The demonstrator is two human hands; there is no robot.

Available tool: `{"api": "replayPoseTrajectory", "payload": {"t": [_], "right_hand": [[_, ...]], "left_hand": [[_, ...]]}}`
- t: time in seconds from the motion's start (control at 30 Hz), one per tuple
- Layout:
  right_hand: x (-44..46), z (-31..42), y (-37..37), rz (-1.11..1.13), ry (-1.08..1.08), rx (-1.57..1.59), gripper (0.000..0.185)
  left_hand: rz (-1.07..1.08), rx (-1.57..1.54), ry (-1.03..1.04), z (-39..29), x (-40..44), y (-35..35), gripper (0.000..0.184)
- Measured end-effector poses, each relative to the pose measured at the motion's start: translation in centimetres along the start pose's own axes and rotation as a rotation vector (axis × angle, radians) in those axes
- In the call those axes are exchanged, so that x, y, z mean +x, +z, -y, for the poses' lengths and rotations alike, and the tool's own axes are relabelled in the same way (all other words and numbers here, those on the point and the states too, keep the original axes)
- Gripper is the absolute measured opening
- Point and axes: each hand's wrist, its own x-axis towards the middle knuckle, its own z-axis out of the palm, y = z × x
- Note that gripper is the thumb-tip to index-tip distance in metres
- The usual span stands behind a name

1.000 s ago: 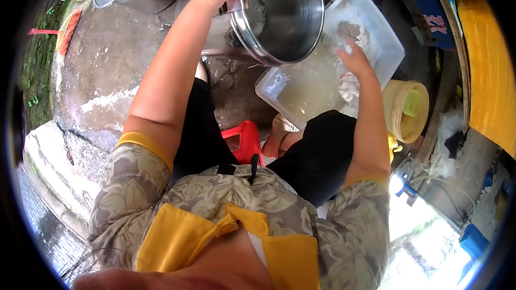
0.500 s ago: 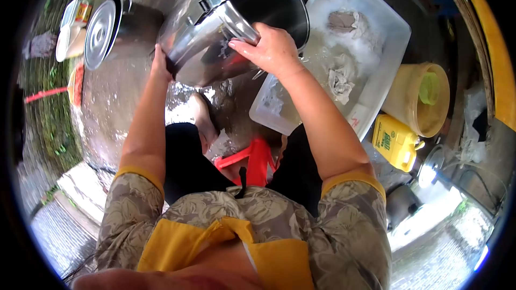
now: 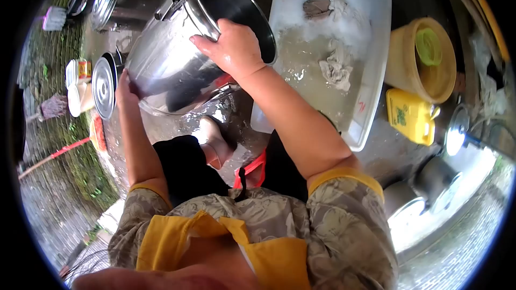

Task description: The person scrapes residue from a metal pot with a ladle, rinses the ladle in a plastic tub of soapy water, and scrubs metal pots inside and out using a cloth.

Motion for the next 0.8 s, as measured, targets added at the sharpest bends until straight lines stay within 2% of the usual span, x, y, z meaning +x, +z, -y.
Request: {"api": "replayPoseTrajectory", "payload": {"t": [0.03,0.07,0.1,0.17,0.3,0.33,0.37,0.4,0.43,0.5,0.57,0.6,0.7,0.77,0.8], "right_hand": [[-0.5,0.2,-0.5,-0.039,0.026,0.073,0.042],[-1.1,0.1,-0.8,-0.066,0.038,0.175,0.054],[-2.0,0.8,-1.7,-0.101,0.05,0.192,0.054],[-4.0,1.8,-3.9,-0.13,0.087,0.235,0.052],[-6.5,0.1,-7.7,-0.247,0.152,0.397,0.054],[-7.0,-0.7,-8.7,-0.267,0.212,0.482,0.053],[-7.6,-1.6,-9.4,-0.324,0.231,0.54,0.037],[-8.1,-2.6,-9.9,-0.357,0.239,0.653,0.037],[-8.5,-3.6,-10.6,-0.39,0.238,0.766,0.038],[-10.1,-4.6,-12.6,-0.404,0.344,0.794,0.041],[-10.4,-7.6,-13.0,-0.436,0.397,0.804,0.044],[-10.8,-8.3,-13.3,-0.492,0.457,0.79,0.047],[-11.1,-10.8,-14.7,-0.6,0.511,0.705,0.05],[-11.2,-12.2,-15.9,-0.402,0.581,0.853,0.05],[-10.6,-12.7,-15.9,-0.482,0.563,0.806,0.048]], "left_hand": [[0.018,0.028,-0.016,-1.9,0.4,-0.3,0.027],[-0.009,0.114,0.005,-4.1,-1.8,0.1,0.026],[-0.019,0.165,-0.008,-5.8,-3.6,0.4,0.027],[0.102,0.165,0.02,-8.3,-5.9,0.0,0.025],[0.29,0.138,0.232,-10.2,-13.8,2.4,0.012],[0.379,0.144,0.222,-10.6,-13.9,2.6,0.009],[0.465,0.147,0.211,-10.9,-14.0,3.2,0.008],[0.459,0.219,0.195,-11.2,-16.2,4.5,0.009],[0.486,0.252,0.264,-10.9,-18.0,5.9,0.011],[0.557,0.458,0.325,-11.2,-19.5,8.5,0.013],[0.64,0.471,0.331,-10.1,-21.4,11.2,0.014],[0.772,0.549,0.322,-10.0,-21.9,12.3,0.013],[0.625,0.532,0.306,-8.0,-23.6,14.8,0.006],[0.691,0.595,0.315,-7.2,-23.5,15.6,0.006],[0.76,0.648,0.33,-7.0,-23.7,16.0,0.006]]}}
